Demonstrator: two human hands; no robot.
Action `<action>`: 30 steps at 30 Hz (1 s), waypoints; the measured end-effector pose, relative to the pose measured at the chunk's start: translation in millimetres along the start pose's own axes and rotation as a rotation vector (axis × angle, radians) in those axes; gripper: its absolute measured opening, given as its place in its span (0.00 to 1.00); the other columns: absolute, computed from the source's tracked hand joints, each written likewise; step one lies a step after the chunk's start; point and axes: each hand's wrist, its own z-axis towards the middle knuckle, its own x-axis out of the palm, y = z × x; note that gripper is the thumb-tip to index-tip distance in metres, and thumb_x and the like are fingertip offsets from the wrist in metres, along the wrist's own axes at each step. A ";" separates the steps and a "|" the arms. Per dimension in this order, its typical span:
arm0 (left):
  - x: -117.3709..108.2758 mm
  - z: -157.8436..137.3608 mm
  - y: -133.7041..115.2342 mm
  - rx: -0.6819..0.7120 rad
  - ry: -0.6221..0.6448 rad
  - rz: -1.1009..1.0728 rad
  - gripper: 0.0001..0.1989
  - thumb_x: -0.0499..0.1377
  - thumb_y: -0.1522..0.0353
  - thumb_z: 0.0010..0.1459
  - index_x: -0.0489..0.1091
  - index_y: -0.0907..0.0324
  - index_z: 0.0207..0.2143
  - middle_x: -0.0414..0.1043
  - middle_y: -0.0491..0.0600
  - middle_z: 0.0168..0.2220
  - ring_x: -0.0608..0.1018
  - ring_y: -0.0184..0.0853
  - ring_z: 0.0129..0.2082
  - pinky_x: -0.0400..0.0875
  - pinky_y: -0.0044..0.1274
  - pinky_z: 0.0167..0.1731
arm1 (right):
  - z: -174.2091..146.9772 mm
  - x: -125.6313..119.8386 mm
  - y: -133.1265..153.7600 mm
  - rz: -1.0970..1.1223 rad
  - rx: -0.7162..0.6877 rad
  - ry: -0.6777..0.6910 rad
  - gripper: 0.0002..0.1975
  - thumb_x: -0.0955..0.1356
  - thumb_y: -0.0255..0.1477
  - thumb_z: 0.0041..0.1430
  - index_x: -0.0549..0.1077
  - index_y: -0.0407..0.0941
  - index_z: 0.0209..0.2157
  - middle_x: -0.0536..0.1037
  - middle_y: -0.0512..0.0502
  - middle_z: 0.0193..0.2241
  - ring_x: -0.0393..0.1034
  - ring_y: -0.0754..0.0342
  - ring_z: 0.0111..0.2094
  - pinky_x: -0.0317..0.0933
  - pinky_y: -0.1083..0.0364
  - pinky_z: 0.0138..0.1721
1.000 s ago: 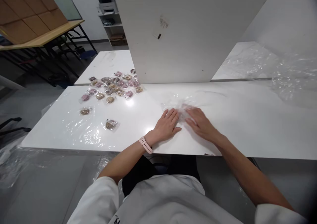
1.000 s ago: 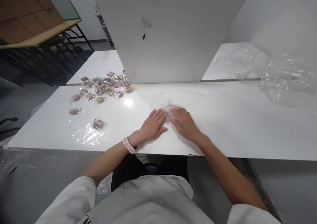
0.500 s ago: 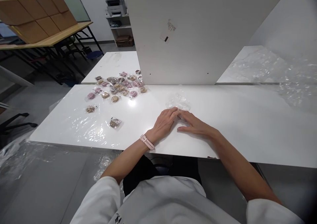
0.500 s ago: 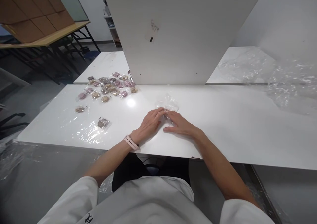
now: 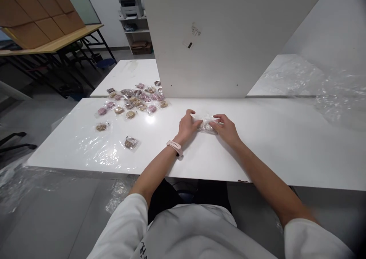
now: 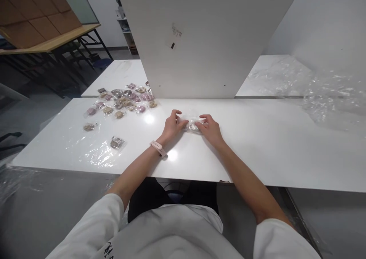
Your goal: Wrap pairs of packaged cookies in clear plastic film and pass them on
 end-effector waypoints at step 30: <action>25.9 -9.0 -9.4 -0.315 0.145 -1.231 0.27 0.77 0.62 0.38 0.72 0.61 0.38 0.77 0.47 0.32 0.77 0.31 0.31 0.71 0.28 0.40 | -12.4 10.8 25.0 0.522 0.271 0.022 0.27 0.75 0.52 0.48 0.76 0.47 0.42 0.79 0.45 0.40 0.72 0.51 0.38 0.69 0.53 0.37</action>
